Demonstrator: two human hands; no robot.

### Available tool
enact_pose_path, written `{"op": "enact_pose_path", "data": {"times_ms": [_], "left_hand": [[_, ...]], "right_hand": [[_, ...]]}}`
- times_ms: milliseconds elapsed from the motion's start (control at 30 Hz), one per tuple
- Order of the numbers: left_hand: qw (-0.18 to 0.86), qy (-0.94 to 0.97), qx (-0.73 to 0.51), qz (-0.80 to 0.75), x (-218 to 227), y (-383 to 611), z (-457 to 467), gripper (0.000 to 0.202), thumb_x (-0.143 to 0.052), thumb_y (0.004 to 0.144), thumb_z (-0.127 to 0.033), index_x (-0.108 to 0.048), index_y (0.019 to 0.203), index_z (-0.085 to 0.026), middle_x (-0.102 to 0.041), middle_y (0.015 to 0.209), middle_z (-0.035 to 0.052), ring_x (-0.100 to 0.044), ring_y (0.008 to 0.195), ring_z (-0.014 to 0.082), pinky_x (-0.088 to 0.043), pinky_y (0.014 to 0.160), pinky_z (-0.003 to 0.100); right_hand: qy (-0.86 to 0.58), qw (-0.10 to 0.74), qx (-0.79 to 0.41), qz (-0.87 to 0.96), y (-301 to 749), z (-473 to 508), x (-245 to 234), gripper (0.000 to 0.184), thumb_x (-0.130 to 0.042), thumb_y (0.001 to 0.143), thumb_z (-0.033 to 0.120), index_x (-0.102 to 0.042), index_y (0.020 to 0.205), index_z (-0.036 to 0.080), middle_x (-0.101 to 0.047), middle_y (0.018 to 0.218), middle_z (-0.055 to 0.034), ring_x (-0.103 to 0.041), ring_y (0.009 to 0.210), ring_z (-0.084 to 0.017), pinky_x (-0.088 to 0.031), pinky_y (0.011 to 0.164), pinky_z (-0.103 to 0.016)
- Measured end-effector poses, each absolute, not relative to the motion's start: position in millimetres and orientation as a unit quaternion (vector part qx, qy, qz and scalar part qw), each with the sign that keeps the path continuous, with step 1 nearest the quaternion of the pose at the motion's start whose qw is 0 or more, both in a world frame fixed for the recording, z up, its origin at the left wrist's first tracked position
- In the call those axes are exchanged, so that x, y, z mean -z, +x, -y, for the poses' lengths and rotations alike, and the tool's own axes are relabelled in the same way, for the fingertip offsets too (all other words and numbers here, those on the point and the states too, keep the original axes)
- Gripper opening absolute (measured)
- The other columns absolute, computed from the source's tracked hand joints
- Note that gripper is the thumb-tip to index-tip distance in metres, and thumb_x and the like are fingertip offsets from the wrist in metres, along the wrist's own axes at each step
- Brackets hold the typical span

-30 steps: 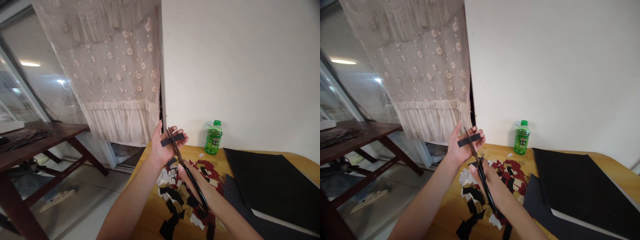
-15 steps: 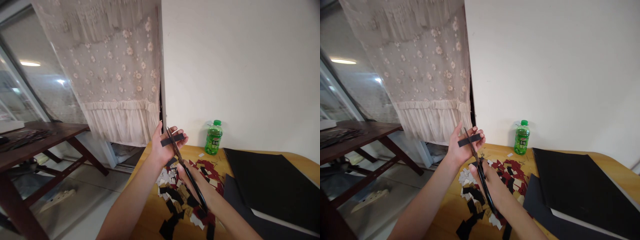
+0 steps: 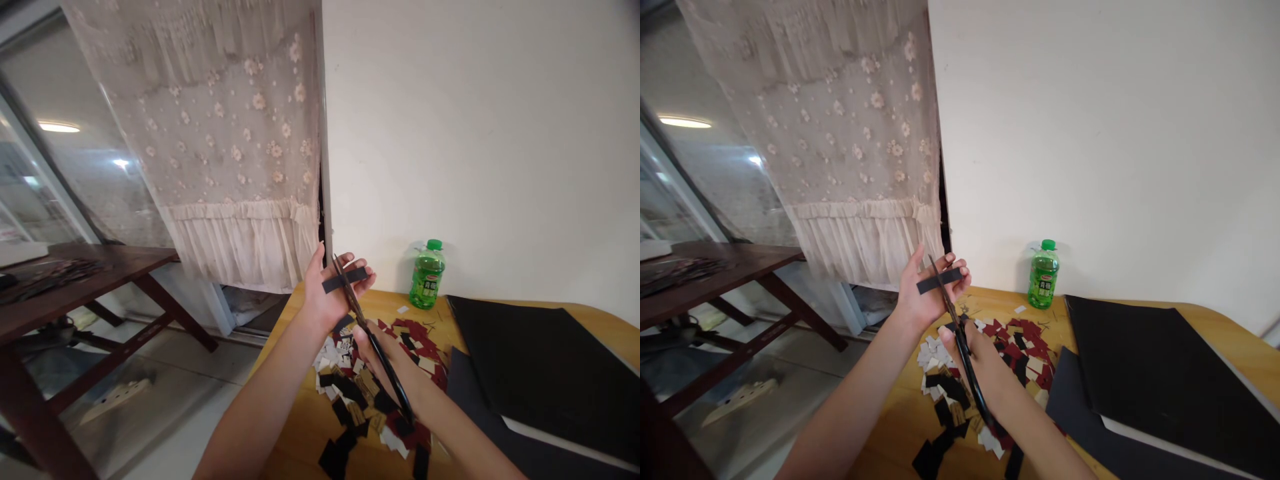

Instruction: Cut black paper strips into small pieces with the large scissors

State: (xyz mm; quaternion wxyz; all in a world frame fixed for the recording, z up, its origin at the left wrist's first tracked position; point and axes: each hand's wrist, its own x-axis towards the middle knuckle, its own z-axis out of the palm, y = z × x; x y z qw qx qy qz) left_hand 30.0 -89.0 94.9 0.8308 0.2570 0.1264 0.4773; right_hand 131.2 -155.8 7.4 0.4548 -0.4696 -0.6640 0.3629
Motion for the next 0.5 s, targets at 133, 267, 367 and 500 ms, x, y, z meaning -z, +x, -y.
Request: {"op": "enact_pose_path", "data": {"times_ms": [133,267,367,500], "left_hand": [[0.831,0.263,-0.476,-0.121,-93.1,29.8,87.4,0.050,-0.034,0.086,-0.051,-0.055,0.065,-0.011,-0.054,0.067,0.0091,-0.058,0.064,0.0193,-0.050,0.069,0.035],[0.830,0.264,-0.478,-0.114,-90.7,29.9,85.7,0.050,-0.034,0.087,-0.050,-0.056,0.064,-0.011,-0.055,0.068,0.0097,-0.058,0.065,0.0194,-0.050,0.069,0.035],[0.828,0.268,-0.480,-0.114,-89.7,30.1,85.0,0.050,-0.035,0.086,-0.051,-0.056,0.064,-0.011,-0.055,0.068,0.0095,-0.058,0.065,0.0195,-0.051,0.069,0.036],[0.826,0.272,-0.480,-0.118,-88.0,30.6,83.6,0.048,-0.036,0.086,-0.050,-0.056,0.065,-0.011,-0.056,0.068,0.0097,-0.058,0.065,0.0198,-0.051,0.069,0.037]], "right_hand": [[-0.482,0.447,-0.368,0.657,130.2,157.4,-11.1,0.043,-0.037,0.083,0.064,-0.039,0.073,0.022,-0.034,0.062,0.0051,-0.032,0.056,-0.012,-0.031,0.055,-0.027],[-0.486,0.449,-0.369,0.652,129.4,157.0,-10.6,0.043,-0.038,0.083,0.063,-0.039,0.072,0.021,-0.035,0.062,0.0047,-0.033,0.058,-0.013,-0.032,0.056,-0.027],[-0.494,0.444,-0.371,0.648,129.8,156.2,-8.4,0.041,-0.039,0.084,0.061,-0.042,0.073,0.021,-0.038,0.063,0.0045,-0.035,0.059,-0.013,-0.033,0.057,-0.027],[-0.485,0.452,-0.373,0.649,133.0,159.2,-11.9,0.040,-0.042,0.084,0.058,-0.051,0.079,0.020,-0.042,0.062,0.0038,-0.041,0.060,-0.014,-0.038,0.061,-0.028]]}}
